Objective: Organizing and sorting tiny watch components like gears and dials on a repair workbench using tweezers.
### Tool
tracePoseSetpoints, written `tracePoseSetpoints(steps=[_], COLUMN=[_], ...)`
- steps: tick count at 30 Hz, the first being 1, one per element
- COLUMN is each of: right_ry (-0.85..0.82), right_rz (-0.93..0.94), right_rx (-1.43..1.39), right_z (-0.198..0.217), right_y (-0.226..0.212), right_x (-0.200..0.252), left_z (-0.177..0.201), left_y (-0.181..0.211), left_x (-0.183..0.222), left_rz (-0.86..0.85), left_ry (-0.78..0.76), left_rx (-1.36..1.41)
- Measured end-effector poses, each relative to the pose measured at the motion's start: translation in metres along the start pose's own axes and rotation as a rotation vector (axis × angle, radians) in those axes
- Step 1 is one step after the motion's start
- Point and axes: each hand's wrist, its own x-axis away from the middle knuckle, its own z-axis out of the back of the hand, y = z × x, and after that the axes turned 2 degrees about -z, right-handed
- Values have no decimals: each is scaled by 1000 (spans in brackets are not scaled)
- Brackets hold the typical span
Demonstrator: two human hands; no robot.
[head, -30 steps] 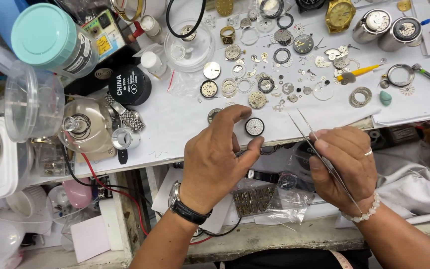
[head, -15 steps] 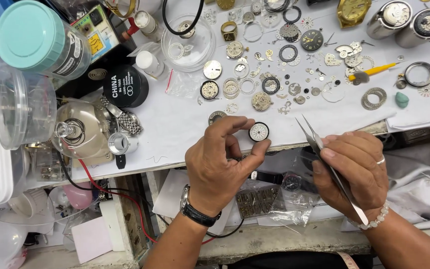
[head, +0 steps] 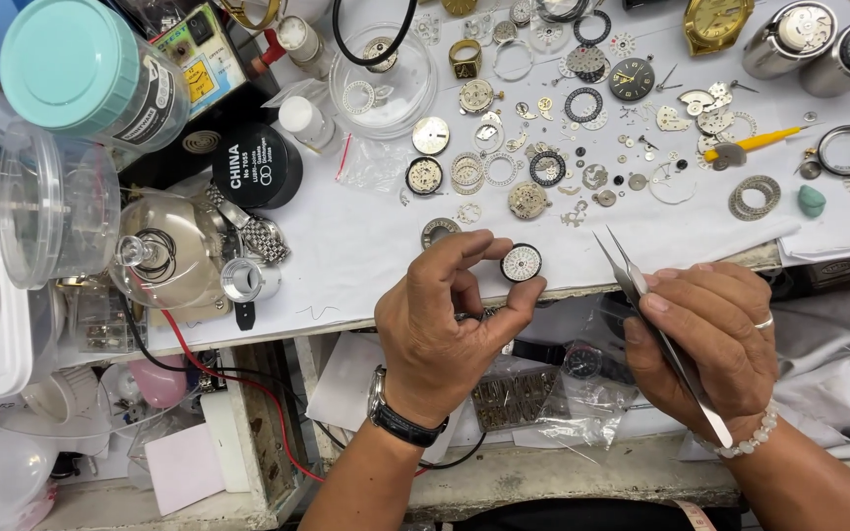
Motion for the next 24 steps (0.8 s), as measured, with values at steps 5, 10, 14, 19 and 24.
tracePoseSetpoints(steps=[5,10,14,19,24], right_ry=[-30,-17,-22,-30,6], right_rz=[-8,0,-2,16,35], right_rx=[27,22,28,38,18], right_z=[2,1,1,3,2], right_y=[-1,-1,-1,0,-1], right_x=[1,-1,-1,-2,-5], left_z=[-1,-1,0,2,14], left_y=[0,1,1,-1,17], left_x=[1,1,0,0,16], left_rz=[30,41,30,-46,145], left_ry=[3,6,7,42,191], left_rx=[-7,5,-4,65,639])
